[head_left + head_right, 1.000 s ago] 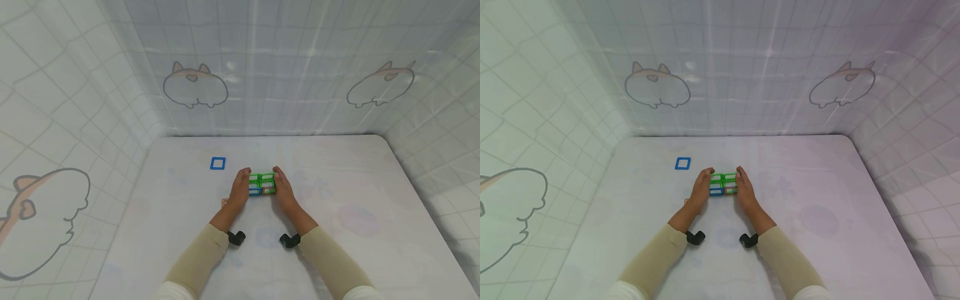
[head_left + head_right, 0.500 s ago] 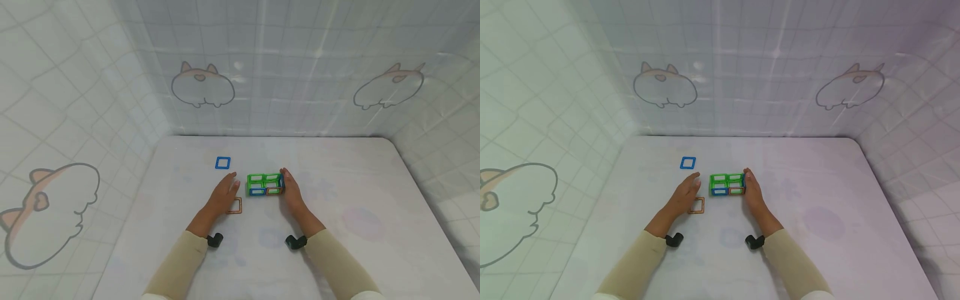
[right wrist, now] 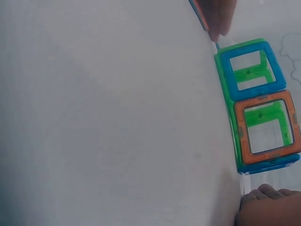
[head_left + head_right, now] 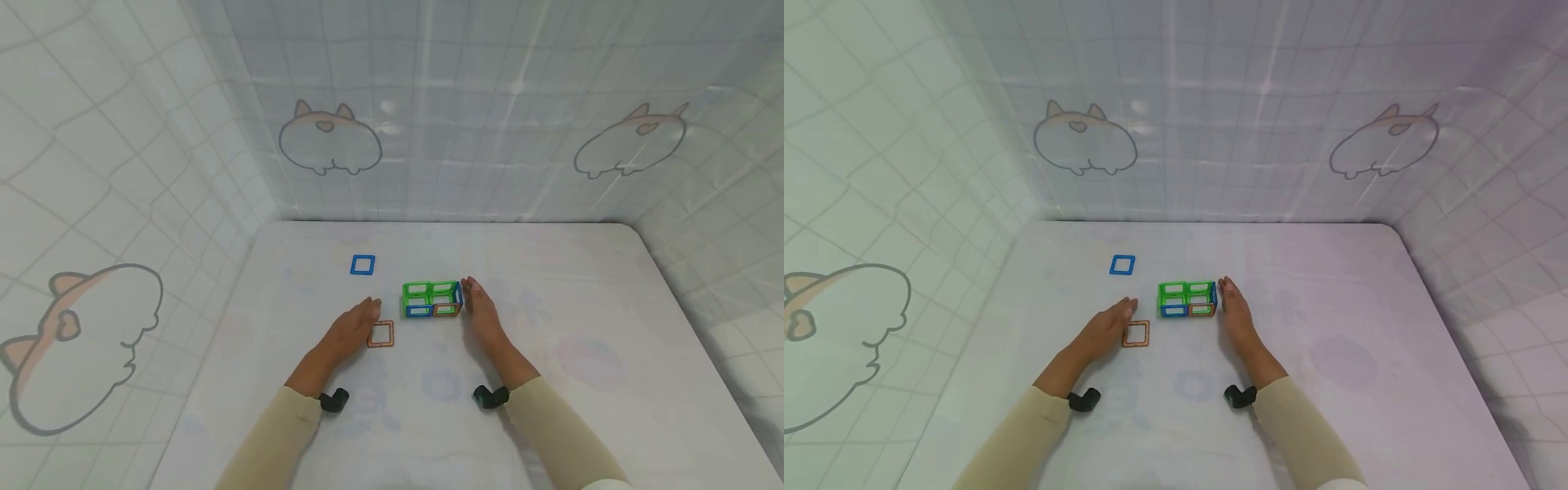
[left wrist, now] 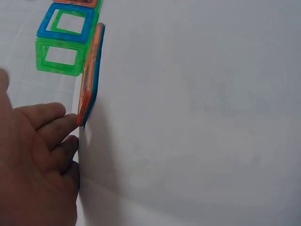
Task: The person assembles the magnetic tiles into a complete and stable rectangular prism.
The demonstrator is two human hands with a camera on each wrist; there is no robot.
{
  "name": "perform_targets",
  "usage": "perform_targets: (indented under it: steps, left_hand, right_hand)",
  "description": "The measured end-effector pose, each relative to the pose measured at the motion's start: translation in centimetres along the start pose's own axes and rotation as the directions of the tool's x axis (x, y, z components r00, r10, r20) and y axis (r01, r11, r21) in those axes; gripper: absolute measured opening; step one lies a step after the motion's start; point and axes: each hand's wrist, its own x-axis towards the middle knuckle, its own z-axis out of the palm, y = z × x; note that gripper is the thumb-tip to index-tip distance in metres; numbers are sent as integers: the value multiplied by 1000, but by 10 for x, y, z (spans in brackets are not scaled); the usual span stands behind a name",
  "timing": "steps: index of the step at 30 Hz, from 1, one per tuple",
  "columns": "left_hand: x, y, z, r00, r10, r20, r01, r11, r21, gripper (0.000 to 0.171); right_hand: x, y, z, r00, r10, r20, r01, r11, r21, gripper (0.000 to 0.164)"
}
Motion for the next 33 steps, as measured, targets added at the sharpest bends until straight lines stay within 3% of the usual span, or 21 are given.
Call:
perform_targets:
  steps: [3,7,13,17,24,29,31,33]
  left_hand:
    - [-6,-4,0,999,47,19,-48,998,43,63]
    - [-12,-8,3,994,109,-4,-108,989,101,65]
    - [-17,-16,8,996,82,-21,-77,977,201,78]
    - [-18,-19,9,995,100,-28,-91,973,212,86]
    - [-22,-24,12,985,154,-81,-138,975,177,71]
    - [-22,-29,13,962,223,-154,-203,969,140,63]
    - [-21,-29,13,954,252,-162,-229,962,148,62]
    - [-21,-28,12,956,251,-153,-227,961,156,62]
  right_hand:
    - [-4,-7,-1,1000,5,7,-5,1000,-11,57]
    - [-2,-3,-3,1000,-7,11,7,999,-42,58]
    - [6,17,-7,1000,-11,-9,10,999,-45,65]
    - [7,24,-8,999,-34,-18,33,998,-61,70]
    - [-4,16,-7,1000,-25,-1,25,998,-52,64]
    - [-16,0,-4,1000,-1,-15,1,1000,-30,57]
    - [-17,-1,-3,1000,0,-21,-1,999,-44,56]
    - [-16,2,-3,999,-1,-32,0,999,-46,56]
